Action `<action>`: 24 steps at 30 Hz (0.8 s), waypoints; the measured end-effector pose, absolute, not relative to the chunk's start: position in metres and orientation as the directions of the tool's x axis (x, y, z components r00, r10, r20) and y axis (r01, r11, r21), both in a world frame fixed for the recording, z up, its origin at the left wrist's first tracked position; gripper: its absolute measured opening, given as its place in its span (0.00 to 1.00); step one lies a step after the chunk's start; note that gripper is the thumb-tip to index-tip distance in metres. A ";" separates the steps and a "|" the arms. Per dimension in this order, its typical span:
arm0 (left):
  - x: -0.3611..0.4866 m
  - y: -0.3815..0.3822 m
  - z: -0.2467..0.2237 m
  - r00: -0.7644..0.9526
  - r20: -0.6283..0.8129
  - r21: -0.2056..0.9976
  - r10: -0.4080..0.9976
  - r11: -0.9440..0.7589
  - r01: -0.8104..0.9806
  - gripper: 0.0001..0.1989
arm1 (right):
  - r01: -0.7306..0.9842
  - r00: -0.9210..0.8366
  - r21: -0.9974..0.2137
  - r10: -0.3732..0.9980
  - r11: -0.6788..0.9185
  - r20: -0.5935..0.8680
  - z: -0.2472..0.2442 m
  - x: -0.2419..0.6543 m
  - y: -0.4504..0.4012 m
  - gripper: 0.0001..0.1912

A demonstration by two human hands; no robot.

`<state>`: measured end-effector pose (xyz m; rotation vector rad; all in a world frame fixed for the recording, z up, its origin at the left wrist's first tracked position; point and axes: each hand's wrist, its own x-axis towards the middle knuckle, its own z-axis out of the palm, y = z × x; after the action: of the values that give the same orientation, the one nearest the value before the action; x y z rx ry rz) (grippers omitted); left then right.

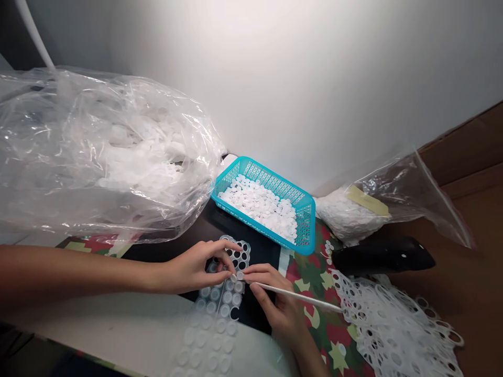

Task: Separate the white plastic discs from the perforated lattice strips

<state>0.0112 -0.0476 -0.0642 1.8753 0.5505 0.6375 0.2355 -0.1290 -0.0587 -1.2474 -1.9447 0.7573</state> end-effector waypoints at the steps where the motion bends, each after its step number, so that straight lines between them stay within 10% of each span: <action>1: 0.011 -0.047 -0.065 0.751 0.180 0.932 0.636 -0.353 0.076 0.21 | 0.512 -0.307 -0.782 0.926 0.356 0.221 -0.058 0.233 -0.130 0.12; 24: 0.010 -0.049 -0.069 0.695 0.180 0.972 0.696 -0.234 -0.018 0.16 | 0.426 -0.245 -0.861 0.951 0.279 0.187 -0.060 0.230 -0.130 0.11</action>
<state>0.0101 -0.0485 -0.0687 1.6904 0.5512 0.7308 0.2299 -0.1296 -0.0600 -1.2472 -1.8096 0.8986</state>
